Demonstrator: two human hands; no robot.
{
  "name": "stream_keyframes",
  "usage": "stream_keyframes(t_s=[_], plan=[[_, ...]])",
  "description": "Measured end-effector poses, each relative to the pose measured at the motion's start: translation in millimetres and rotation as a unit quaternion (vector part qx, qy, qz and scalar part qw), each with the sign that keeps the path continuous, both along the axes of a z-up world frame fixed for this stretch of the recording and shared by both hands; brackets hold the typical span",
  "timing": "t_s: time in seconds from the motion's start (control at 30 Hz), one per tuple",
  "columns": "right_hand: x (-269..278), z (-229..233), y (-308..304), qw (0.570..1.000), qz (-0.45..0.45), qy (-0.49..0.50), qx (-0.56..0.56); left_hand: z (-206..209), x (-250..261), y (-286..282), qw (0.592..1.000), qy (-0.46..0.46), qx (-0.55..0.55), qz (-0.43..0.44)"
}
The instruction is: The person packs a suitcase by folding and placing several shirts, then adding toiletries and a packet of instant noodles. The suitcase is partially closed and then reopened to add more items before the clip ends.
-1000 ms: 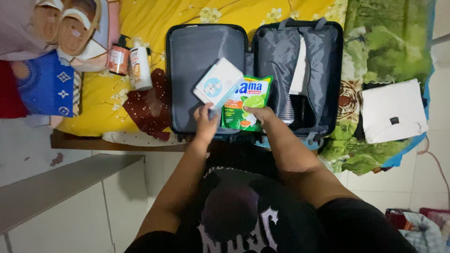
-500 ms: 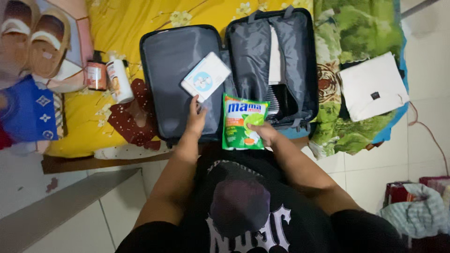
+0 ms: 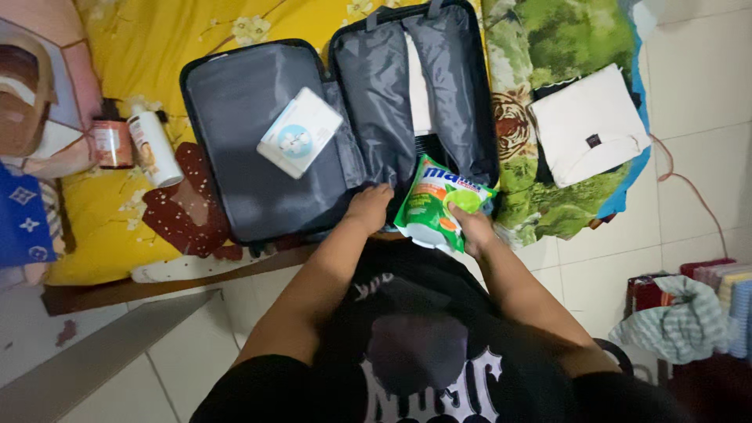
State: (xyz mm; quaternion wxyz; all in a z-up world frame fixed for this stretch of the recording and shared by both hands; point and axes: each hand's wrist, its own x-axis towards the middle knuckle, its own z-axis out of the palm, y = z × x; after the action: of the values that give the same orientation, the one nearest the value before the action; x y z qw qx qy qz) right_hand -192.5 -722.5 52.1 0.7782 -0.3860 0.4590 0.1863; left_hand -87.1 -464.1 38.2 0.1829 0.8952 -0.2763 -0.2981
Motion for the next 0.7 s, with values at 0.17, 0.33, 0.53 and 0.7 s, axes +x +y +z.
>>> stream_keyframes(t_s=[0.17, 0.33, 0.53, 0.7], plan=[[14, 14, -26, 0.999, 0.013, -0.001, -0.049, -9, 22, -37, 0.993, -0.074, 0.02, -0.091], [7, -1, -49, 0.997, -0.022, 0.059, 0.054, -33, 36, -78, 0.968, 0.06, 0.164, -0.179], [5, -38, -30, 0.987, -0.049, 0.047, 0.144, -87, 27, -89, 0.905, -0.148, 0.302, -0.26], [7, -44, -4, 0.957, -0.053, -0.024, 0.283, -92, 6, -60, 0.936, -0.19, 0.242, -0.17]])
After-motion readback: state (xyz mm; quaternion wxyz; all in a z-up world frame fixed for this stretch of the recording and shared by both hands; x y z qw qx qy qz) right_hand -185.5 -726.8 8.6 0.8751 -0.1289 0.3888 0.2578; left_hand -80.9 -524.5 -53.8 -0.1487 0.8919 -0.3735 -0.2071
